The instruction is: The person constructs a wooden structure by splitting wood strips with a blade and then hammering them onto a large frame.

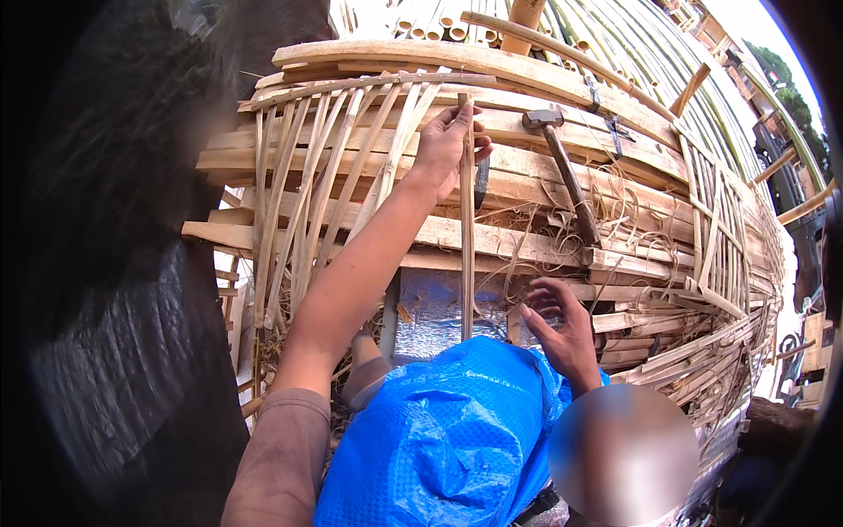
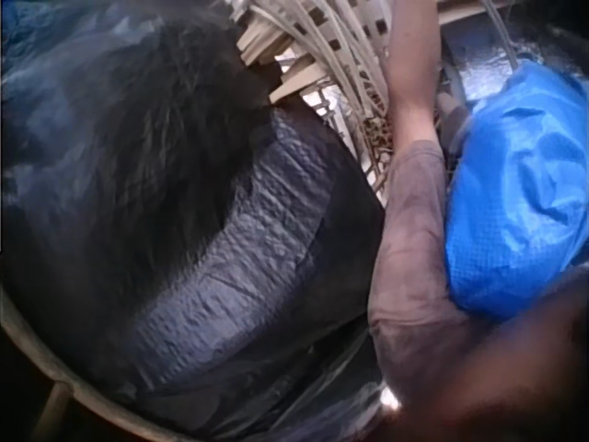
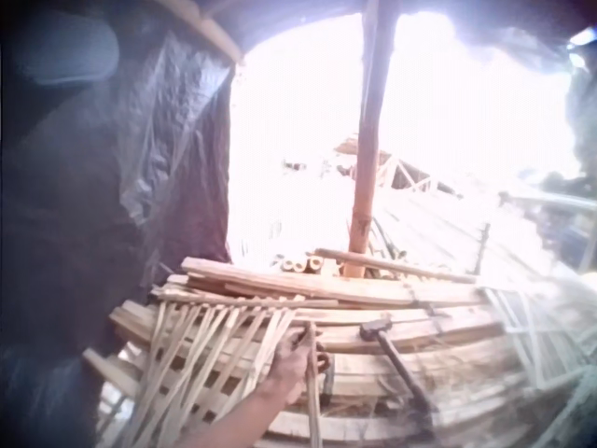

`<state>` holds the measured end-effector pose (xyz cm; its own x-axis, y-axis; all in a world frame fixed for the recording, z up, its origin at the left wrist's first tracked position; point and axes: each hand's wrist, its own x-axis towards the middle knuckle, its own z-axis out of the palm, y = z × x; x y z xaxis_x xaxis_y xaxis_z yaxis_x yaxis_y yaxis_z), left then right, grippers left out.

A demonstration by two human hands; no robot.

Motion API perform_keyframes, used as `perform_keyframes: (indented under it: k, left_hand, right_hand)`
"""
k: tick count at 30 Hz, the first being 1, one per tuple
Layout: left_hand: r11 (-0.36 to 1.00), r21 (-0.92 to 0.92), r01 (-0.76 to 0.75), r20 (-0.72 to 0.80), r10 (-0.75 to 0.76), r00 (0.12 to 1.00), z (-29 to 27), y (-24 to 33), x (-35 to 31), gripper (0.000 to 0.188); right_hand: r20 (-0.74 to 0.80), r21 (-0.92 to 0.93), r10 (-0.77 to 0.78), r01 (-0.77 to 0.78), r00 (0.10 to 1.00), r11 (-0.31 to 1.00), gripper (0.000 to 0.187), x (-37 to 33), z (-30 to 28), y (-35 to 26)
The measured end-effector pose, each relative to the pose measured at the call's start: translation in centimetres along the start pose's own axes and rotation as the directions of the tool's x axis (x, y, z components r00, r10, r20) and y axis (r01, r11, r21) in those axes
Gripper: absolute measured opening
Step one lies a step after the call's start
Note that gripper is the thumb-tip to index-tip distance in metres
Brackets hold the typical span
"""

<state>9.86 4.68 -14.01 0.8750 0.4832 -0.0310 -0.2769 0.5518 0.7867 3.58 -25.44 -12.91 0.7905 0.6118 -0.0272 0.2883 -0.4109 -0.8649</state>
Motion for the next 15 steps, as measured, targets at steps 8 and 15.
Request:
perform_keyframes:
  k: [8,15]
  left_hand:
    - [0.951,-0.113,-0.288,-0.178,0.266,0.947,-1.2,5.0,2.2,0.029]
    - [0.862,-0.276,-0.424,-0.379,0.308,0.873,-11.9,8.0,3.6,0.023]
  right_hand:
    - [0.357,0.283,0.192,-0.302,0.914,0.91,0.041,4.4,8.2,8.2]
    - [0.335,0.112,0.247,-0.298,0.909,0.948,0.034,3.5,3.2,8.6]
